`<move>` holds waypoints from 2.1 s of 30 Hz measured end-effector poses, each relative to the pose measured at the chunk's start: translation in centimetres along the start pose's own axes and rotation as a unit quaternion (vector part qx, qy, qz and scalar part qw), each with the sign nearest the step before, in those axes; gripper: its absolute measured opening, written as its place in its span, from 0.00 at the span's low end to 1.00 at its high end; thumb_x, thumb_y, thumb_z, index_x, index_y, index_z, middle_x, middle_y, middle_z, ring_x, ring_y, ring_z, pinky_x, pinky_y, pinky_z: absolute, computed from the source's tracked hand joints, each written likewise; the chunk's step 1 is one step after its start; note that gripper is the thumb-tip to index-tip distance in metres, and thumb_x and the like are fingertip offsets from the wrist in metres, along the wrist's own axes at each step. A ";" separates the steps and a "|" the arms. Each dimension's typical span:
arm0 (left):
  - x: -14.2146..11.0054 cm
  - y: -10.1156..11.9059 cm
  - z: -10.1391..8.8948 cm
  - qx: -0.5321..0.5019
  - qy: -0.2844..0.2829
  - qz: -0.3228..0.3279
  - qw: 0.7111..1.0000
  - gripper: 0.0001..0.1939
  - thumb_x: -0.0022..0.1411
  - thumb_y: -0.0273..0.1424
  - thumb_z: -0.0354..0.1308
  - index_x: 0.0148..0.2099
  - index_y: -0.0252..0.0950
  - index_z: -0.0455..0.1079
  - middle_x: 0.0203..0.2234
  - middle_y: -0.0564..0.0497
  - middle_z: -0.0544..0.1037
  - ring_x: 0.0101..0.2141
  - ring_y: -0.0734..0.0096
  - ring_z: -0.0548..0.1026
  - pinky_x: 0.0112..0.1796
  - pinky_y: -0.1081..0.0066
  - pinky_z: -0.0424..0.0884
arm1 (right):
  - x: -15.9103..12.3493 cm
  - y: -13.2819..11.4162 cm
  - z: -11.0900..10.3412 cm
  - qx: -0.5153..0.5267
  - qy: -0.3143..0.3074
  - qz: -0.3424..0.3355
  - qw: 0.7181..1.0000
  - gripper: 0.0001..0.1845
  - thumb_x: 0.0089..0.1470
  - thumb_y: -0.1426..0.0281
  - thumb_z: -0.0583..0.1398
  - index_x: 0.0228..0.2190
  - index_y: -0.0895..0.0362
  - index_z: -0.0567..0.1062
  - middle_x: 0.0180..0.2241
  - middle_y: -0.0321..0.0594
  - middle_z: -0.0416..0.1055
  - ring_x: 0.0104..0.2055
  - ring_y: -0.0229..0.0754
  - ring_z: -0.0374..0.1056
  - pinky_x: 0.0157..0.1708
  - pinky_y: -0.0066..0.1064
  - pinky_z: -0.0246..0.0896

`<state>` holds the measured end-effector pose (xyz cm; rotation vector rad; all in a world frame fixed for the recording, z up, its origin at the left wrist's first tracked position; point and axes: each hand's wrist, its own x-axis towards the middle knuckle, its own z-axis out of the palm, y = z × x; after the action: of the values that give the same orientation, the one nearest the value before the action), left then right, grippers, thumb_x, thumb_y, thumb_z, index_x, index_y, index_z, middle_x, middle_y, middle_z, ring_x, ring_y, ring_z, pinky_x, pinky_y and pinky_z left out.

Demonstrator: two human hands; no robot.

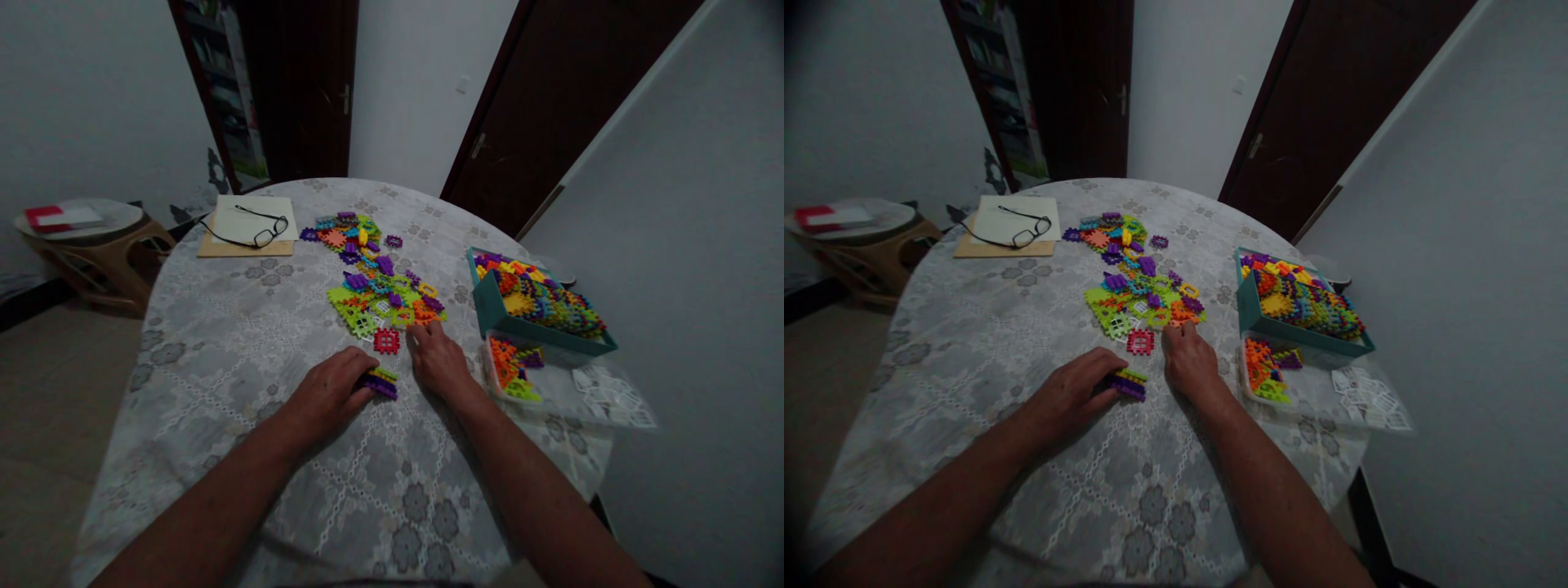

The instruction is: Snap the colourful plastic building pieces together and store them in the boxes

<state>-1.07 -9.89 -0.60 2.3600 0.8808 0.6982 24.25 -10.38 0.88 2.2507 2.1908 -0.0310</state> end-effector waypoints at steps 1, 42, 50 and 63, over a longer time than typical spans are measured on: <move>0.0 0.0 0.0 0.000 0.000 -0.001 1.000 0.10 0.74 0.32 0.64 0.55 0.40 0.73 0.48 0.47 0.79 0.49 0.58 0.79 0.52 0.59 0.76 | -0.1 0.0 0.0 0.004 0.001 -0.004 1.000 0.23 0.74 0.71 0.54 0.65 0.49 0.71 0.57 0.48 0.69 0.49 0.48 0.76 0.45 0.34 0.70; 0.0 0.2 0.0 -0.004 0.008 -0.011 1.000 0.13 0.74 0.35 0.65 0.58 0.42 0.75 0.50 0.47 0.81 0.50 0.58 0.80 0.53 0.58 0.76 | -4.0 1.4 -0.1 0.273 0.043 -0.068 0.959 0.09 0.66 0.74 0.63 0.46 0.56 0.83 0.44 0.43 0.77 0.49 0.45 0.74 0.53 0.35 0.68; -0.2 -0.7 0.5 -0.001 0.008 -0.004 1.000 0.20 0.74 0.30 0.63 0.65 0.42 0.71 0.54 0.45 0.80 0.54 0.56 0.80 0.57 0.54 0.77 | -2.7 -1.9 -1.3 0.276 0.021 -0.148 0.950 0.14 0.69 0.74 0.61 0.51 0.56 0.84 0.47 0.46 0.78 0.52 0.46 0.74 0.56 0.37 0.70; -0.1 -0.4 0.2 -0.014 0.003 0.003 1.000 0.19 0.74 0.30 0.62 0.64 0.43 0.71 0.56 0.44 0.78 0.55 0.56 0.78 0.58 0.53 0.76 | -2.4 -1.3 -0.2 0.330 0.090 -0.152 0.927 0.23 0.69 0.77 0.54 0.56 0.52 0.82 0.51 0.45 0.80 0.55 0.47 0.75 0.58 0.39 0.71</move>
<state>-1.17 -9.78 -1.00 2.3383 0.8622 0.7166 22.93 -12.75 1.13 2.1990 2.9610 -0.6861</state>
